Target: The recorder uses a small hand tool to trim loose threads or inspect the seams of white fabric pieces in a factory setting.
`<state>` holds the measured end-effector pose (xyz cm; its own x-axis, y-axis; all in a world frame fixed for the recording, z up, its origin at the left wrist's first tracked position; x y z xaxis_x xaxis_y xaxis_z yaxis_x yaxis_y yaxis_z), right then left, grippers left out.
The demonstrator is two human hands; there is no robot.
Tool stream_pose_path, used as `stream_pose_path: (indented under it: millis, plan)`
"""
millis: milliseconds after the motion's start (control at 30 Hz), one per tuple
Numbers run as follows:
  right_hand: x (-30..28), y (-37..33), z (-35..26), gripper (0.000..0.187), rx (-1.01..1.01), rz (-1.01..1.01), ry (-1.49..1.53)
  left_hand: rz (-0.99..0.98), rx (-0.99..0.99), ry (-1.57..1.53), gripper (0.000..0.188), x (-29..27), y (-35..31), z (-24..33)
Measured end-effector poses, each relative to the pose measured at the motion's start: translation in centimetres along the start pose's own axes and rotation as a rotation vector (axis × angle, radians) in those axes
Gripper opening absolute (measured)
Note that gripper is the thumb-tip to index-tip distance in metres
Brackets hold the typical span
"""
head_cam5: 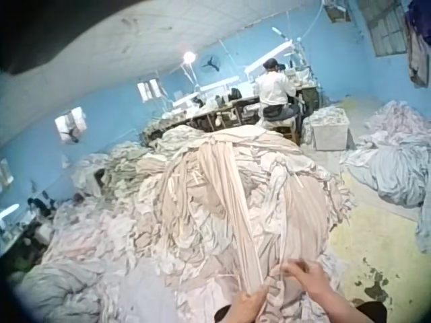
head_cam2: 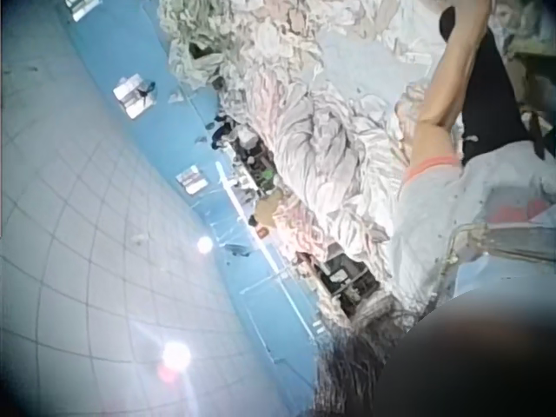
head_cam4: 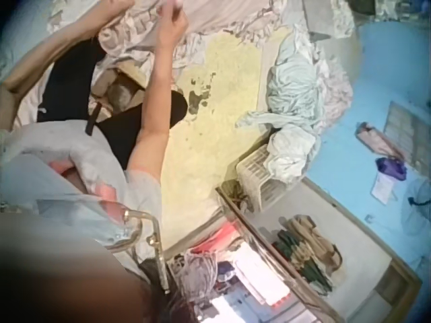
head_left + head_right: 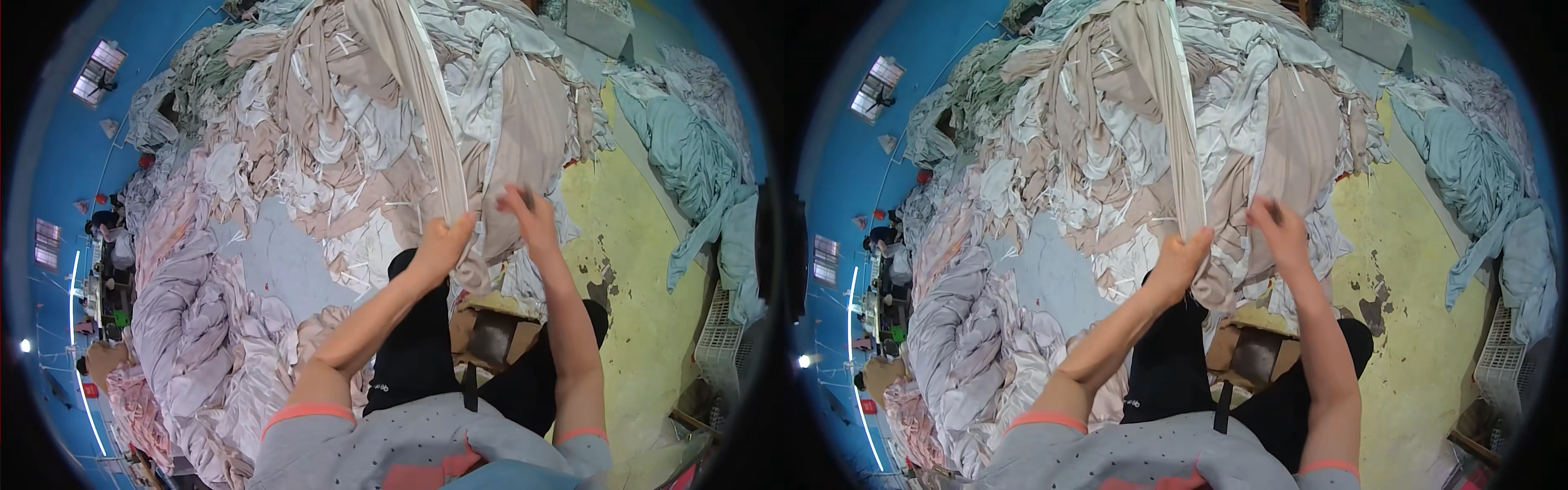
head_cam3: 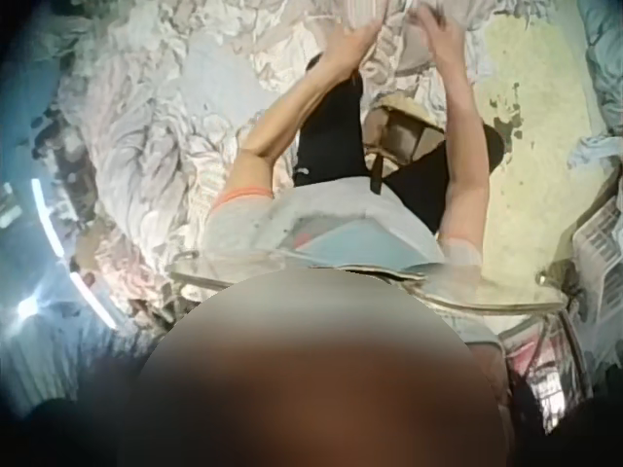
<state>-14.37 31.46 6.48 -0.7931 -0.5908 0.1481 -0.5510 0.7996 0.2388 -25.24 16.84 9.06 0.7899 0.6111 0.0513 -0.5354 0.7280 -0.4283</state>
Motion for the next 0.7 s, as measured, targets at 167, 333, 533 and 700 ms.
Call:
stream_pose_path:
  millis: [167,333,533,700]
  plan:
    - [10.7,3.8,-1.8,0.034,0.147,-0.281,-0.099,-0.052,-0.002,0.145,0.039,-0.5,-7.8,-4.5]
    - [12.5,0.7,-0.2,0.029,0.154,-0.062,-0.006,-0.042,0.070,0.290,0.052,0.9,-14.0,-7.6]
    - [7.5,-11.8,-4.4,0.037,0.395,0.039,0.211,-0.124,0.386,0.635,0.060,6.0,-20.7,-12.1]
    - [2.2,-20.7,-7.6,0.036,0.382,-0.004,0.235,-0.572,0.803,0.937,0.042,12.9,-26.6,-15.1]
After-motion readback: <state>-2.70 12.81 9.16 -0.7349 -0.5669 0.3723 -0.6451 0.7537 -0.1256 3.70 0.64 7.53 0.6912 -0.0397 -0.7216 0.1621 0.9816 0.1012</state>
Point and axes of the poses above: each hand's wrist, its own y-axis towards the middle knuckle, its own x-axis out of the palm, z = x × y, the point moved 8 cm from there along y, towards the middle knuckle, and after that the axes turned 12 degrees about -x, right-handed, at the moved point
